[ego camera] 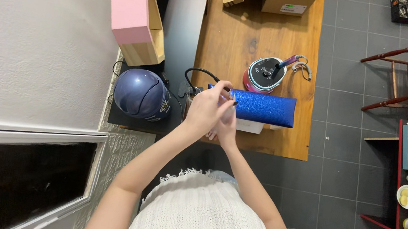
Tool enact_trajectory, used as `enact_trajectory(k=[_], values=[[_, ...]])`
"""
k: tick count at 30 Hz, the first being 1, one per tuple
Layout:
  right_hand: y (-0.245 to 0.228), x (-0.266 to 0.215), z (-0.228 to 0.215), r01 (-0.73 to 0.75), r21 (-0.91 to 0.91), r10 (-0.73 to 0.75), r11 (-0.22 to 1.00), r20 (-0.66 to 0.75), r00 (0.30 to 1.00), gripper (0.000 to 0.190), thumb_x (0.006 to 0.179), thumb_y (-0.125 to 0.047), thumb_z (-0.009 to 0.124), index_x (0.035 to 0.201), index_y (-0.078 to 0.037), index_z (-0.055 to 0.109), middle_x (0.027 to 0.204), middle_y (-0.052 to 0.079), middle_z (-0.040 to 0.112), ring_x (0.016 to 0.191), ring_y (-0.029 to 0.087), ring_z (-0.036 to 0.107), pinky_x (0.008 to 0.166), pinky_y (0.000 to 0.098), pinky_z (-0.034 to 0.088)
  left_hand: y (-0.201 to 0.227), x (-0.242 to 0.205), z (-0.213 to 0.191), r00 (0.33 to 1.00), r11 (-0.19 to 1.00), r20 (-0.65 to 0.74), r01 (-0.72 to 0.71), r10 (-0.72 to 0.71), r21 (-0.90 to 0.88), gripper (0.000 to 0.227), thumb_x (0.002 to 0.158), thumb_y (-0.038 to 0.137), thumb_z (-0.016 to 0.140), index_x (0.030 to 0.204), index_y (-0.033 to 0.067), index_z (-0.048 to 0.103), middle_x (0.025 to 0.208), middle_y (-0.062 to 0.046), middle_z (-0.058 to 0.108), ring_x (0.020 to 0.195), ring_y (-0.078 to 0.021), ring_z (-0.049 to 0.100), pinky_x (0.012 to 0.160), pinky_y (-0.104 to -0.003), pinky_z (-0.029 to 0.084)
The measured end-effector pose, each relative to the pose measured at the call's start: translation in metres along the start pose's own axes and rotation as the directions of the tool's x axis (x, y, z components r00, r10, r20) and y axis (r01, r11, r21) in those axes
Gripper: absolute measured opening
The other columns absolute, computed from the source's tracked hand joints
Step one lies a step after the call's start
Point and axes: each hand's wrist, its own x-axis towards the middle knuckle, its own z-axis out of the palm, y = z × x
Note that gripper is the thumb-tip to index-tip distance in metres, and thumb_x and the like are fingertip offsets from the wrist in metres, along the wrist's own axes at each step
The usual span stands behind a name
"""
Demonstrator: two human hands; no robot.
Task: The person sets up a workspace by placing a blue foam roller, a white stand, and a facial steamer on a wooden table. They then open a cardboard box containing nail polish bottles and other small items, moving several bottles onto the table and a shelf. The person also handles a small plastic bag containing nail art tools.
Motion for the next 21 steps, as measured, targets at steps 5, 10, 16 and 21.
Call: enact_trajectory(k=[5, 10, 16, 21], values=[[0.003, 0.004, 0.001, -0.021, 0.103, 0.018, 0.994, 0.027, 0.999, 0.089, 0.081, 0.002, 0.079, 0.158, -0.015, 0.037, 0.146, 0.01, 0.057, 0.129, 0.018, 0.055, 0.113, 0.0426, 0.045, 0.0, 0.006, 0.008, 0.999, 0.989, -0.02, -0.043, 0.046, 0.144, 0.034, 0.093, 0.014, 0.067, 0.124, 0.0144, 0.052, 0.091, -0.004, 0.074, 0.083, -0.0282, 0.074, 0.077, -0.041, 0.058], [-0.003, 0.002, 0.01, -0.036, 0.18, 0.03, 0.983, 0.04, 0.999, 0.096, 0.077, 0.0, 0.083, 0.159, -0.017, 0.035, 0.149, 0.009, 0.055, 0.131, 0.021, 0.055, 0.11, 0.0424, 0.048, -0.017, 0.01, 0.023, 0.993, 0.922, -0.052, -0.075, 0.102, 0.38, 0.037, 0.091, 0.021, 0.067, 0.124, 0.0168, 0.051, 0.083, 0.001, 0.071, 0.081, -0.0248, 0.072, 0.075, -0.039, 0.057], [-0.003, 0.008, 0.034, -0.089, 0.177, 0.081, 0.98, 0.053, 0.995, 0.099, 0.079, 0.006, 0.076, 0.163, -0.014, 0.026, 0.156, 0.011, 0.046, 0.137, 0.019, 0.049, 0.112, 0.0381, 0.047, -0.024, 0.013, 0.021, 0.994, 0.92, -0.105, 0.051, -0.011, 0.389, 0.036, 0.091, 0.022, 0.072, 0.12, 0.0179, 0.051, 0.08, 0.001, 0.072, 0.078, -0.026, 0.075, 0.072, -0.039, 0.058], [-0.036, 0.003, 0.061, -0.173, 0.094, 0.159, 0.98, 0.137, 0.978, 0.061, 0.087, -0.002, 0.062, 0.144, -0.021, 0.052, 0.075, 0.012, 0.072, 0.041, 0.023, 0.065, 0.042, 0.0303, 0.057, -0.023, 0.019, 0.002, 0.986, 0.858, -0.15, 0.143, -0.078, 0.493, 0.032, 0.089, 0.031, 0.076, 0.109, 0.0192, 0.054, 0.075, 0.0, 0.072, 0.073, -0.0233, 0.075, 0.068, -0.034, 0.057]])
